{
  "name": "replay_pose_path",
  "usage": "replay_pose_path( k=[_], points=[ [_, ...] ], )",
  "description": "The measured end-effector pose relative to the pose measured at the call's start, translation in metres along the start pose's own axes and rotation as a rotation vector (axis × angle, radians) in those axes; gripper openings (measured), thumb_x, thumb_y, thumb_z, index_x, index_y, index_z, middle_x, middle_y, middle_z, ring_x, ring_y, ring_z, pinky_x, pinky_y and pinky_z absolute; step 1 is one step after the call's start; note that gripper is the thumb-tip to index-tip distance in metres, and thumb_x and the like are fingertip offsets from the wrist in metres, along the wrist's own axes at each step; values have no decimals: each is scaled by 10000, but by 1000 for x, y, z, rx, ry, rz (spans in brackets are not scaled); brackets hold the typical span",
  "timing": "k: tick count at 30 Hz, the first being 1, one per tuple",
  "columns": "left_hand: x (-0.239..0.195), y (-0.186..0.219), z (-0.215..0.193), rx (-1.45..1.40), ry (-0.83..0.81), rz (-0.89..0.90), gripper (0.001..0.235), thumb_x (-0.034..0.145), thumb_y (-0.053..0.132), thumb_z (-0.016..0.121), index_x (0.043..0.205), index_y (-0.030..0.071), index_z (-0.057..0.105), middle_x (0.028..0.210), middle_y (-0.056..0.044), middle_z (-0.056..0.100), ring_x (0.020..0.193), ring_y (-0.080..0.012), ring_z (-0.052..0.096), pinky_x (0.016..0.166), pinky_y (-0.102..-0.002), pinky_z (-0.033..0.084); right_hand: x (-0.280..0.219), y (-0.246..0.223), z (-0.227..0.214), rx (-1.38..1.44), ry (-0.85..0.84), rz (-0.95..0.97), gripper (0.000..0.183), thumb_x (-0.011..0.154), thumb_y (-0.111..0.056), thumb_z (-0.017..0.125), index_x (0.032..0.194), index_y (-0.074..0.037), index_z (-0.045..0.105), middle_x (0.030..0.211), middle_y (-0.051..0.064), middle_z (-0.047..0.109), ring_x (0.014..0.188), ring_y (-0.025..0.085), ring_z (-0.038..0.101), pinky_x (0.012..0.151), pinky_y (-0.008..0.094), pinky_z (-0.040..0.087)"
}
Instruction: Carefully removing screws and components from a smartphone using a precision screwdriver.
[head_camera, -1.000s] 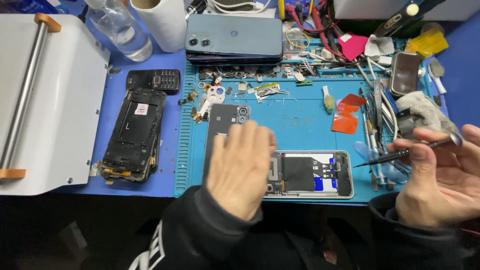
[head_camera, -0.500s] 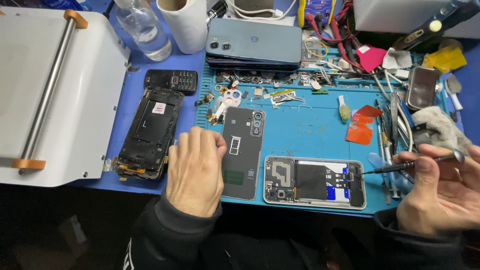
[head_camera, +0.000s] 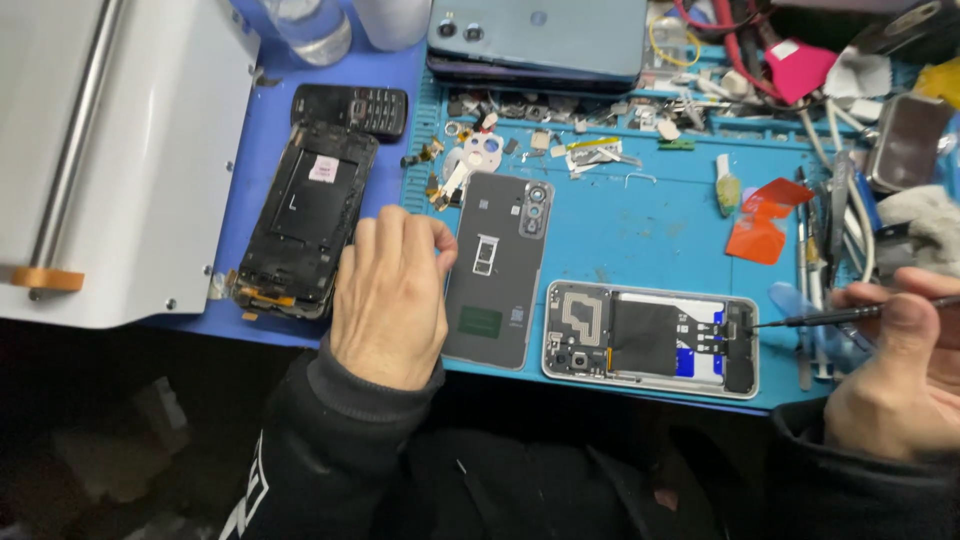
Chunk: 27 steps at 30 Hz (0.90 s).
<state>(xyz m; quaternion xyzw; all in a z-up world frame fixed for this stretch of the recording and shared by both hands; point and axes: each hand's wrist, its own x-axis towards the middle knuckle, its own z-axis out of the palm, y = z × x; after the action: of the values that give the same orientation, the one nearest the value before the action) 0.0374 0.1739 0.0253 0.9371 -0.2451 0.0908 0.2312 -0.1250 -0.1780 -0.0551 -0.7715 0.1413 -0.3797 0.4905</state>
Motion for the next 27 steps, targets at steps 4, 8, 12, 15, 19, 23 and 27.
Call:
replay_pose_path(
  k=[4, 8, 12, 15, 19, 23, 27],
  points=[
    [-2, -1, 3, -3, 16, 14, 138, 945, 82, 689, 1027, 52, 582, 1006, -111, 545, 952, -321, 545, 812, -442, 425, -5, 50, -33, -45, -97, 152, 375, 1277, -222, 326, 1464, 72, 462, 1178, 154, 598, 1069, 206, 596, 1010, 336, 553],
    [-2, -1, 11, -20, 13, 26, 135, 954, 79, 685, 1034, 54, 580, 1021, -112, 544, 965, -319, 545, 815, -439, 419, -6, 41, -40, -306, -206, 174, 426, 1238, -226, 193, 1327, 56, 500, 1205, 163, 618, 1113, 230, 649, 914, 329, 593],
    [3, 2, 23, -41, -13, 61, 114, 962, 70, 667, 1030, 62, 577, 1020, -105, 530, 968, -314, 534, 814, -440, 414, -14, 79, -65, -287, -239, 137, 380, 1267, -120, 164, 1349, 60, 488, 1263, 176, 593, 1186, 229, 618, 1111, 316, 540],
    [6, 2, 27, -34, -36, 75, 108, 953, 40, 641, 1035, 60, 573, 1029, -108, 520, 978, -311, 530, 813, -439, 412, -17, 96, -76, -300, -219, 153, 376, 1266, -95, 174, 1348, 68, 503, 1253, 182, 603, 1175, 237, 626, 1089, 318, 545],
    [6, 0, 31, -14, -39, 63, 121, 952, 17, 624, 1056, 60, 578, 1033, -115, 512, 978, -311, 525, 808, -437, 407, -15, 97, -74, -340, -191, 156, 378, 1239, -79, 170, 1318, 61, 512, 1223, 173, 624, 1099, 225, 658, 1037, 307, 608],
    [6, 0, 22, -11, -49, 72, 140, 943, 6, 615, 1070, 59, 589, 1051, -119, 518, 989, -318, 530, 819, -440, 411, -21, 89, -71, -469, -272, -114, 459, 1264, -82, 78, 1321, 59, 511, 1242, 183, 613, 1159, 232, 650, 1073, 301, 582],
    [6, 3, 8, -24, -41, 60, 95, 1015, 38, 642, 1097, 50, 596, 1087, -125, 519, 1008, -328, 531, 846, -447, 412, -24, 82, -68, -317, -215, 12, 433, 1262, -75, 103, 1299, 71, 510, 1219, 169, 590, 1128, 228, 627, 1052, 302, 567]
  ],
)
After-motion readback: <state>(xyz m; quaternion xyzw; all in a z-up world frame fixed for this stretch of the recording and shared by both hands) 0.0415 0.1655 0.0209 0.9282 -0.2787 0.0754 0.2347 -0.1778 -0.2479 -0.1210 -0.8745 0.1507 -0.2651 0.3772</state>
